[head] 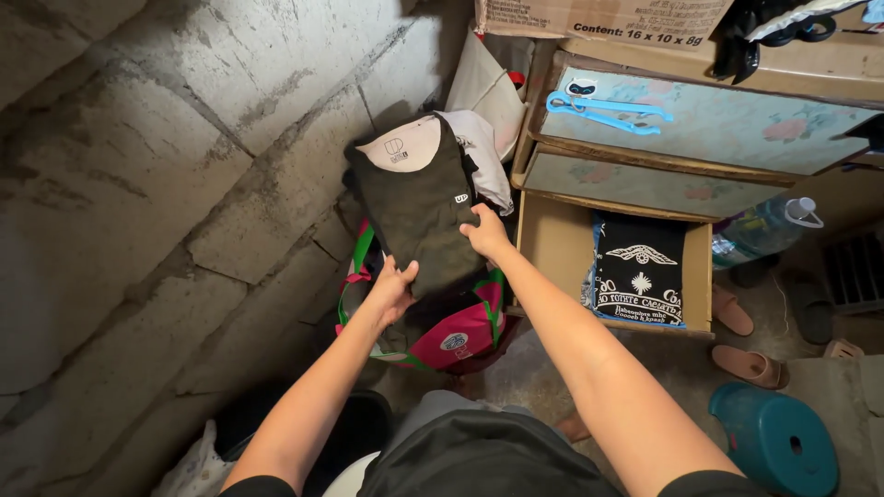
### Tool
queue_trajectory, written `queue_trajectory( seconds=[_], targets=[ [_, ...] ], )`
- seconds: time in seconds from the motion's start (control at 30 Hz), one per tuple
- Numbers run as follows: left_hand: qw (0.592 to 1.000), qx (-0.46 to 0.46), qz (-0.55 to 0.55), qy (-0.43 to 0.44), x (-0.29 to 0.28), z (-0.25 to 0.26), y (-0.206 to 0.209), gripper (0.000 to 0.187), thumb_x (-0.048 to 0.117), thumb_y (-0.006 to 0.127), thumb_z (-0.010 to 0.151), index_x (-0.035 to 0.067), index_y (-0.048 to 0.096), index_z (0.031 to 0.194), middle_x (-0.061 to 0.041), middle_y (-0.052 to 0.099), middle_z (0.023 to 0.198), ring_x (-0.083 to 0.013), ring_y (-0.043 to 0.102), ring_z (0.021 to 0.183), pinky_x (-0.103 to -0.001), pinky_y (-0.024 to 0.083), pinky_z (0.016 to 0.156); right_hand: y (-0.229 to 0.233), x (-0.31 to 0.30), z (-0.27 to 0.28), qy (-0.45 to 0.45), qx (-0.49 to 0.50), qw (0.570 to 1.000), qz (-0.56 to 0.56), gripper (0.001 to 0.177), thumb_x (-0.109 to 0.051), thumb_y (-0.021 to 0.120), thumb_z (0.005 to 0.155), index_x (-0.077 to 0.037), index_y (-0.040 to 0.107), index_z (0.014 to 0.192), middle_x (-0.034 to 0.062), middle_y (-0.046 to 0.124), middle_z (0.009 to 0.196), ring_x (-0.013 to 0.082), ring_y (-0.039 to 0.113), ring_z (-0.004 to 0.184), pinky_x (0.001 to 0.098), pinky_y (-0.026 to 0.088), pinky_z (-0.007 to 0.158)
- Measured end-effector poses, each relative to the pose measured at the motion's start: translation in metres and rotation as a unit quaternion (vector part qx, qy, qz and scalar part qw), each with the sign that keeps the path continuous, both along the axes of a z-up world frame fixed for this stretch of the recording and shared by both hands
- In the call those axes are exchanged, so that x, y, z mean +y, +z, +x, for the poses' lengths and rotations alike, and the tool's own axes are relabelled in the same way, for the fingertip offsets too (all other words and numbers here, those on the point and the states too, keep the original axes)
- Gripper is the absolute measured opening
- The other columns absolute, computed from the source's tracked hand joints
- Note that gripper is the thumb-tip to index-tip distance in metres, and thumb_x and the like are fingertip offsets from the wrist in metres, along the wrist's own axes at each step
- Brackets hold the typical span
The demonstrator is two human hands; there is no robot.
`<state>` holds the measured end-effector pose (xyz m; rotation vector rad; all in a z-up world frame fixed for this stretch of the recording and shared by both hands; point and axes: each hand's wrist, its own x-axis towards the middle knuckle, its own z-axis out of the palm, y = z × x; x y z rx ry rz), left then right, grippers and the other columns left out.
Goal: Organizing folded clothes and placing them into a dresser drawer.
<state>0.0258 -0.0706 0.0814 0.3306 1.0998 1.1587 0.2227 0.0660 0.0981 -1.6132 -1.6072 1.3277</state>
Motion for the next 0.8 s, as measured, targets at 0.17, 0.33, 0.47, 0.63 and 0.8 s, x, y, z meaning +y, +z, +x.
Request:
queue_trajectory(
  seconds=[0.17,0.33,0.47,0.63,0.8],
  targets=[
    [0.996,0.036,-0.078,0.024,-0.007,0.002,-0.054,0.037,0.017,0.062,0.099,0.019,0.043,0.13,-0.005,0.058,0.134,-0.0252,0.059,0.118,-0.054,0.054,0.091,-0.045,0.002,0.011,0.068,0.013,0.998,0.0,0.058,-0.023,0.074,0.089,-0.008,0.047,0.138,0.0211,0.059,0.136,0.0348,0.057,0.126,0.0416,0.046,0.104],
    [0.992,0.034,-0.121,0.011,-0.003,-0.007,-0.046,0.038,0.024,0.065,0.099,0.018,0.047,0.132,-0.005,0.061,0.131,-0.0248,0.06,0.116,-0.049,0.054,0.089,-0.067,0.007,0.015,0.084,-0.077,0.993,-0.019,0.067,-0.04,0.069,0.092,-0.005,0.039,0.141,0.0258,0.057,0.136,0.0422,0.055,0.128,0.0478,0.044,0.106],
    [0.995,-0.074,-0.059,-0.016,0.012,-0.023,0.015,0.038,0.026,0.069,0.093,0.021,0.055,0.127,-0.002,0.065,0.125,-0.0237,0.064,0.11,-0.045,0.057,0.084,-0.027,0.027,0.003,0.106,-0.28,0.954,0.032,0.062,-0.05,0.069,0.088,-0.005,0.059,0.129,0.026,0.06,0.135,0.0441,0.056,0.126,0.0504,0.045,0.105],
    [0.991,-0.125,0.023,0.049,0.059,-0.054,0.093,0.031,0.027,0.07,0.087,0.014,0.062,0.114,-0.006,0.068,0.112,-0.0259,0.065,0.101,-0.049,0.057,0.081,0.086,0.063,-0.027,0.081,-0.002,0.997,-0.018,0.037,-0.033,0.068,0.077,-0.005,0.07,0.102,0.0158,0.072,0.1,0.0282,0.069,0.094,0.0398,0.055,0.083],
    [0.963,-0.145,0.197,0.115,0.089,-0.081,0.172,0.035,0.024,0.069,0.093,0.004,0.063,0.122,-0.011,0.069,0.122,-0.0272,0.065,0.113,-0.042,0.055,0.104,0.198,0.091,-0.058,0.102,0.285,0.953,-0.014,0.015,-0.012,0.066,0.08,-0.003,0.064,0.093,0.0064,0.064,0.085,0.0168,0.064,0.076,0.0332,0.055,0.067]
  ],
)
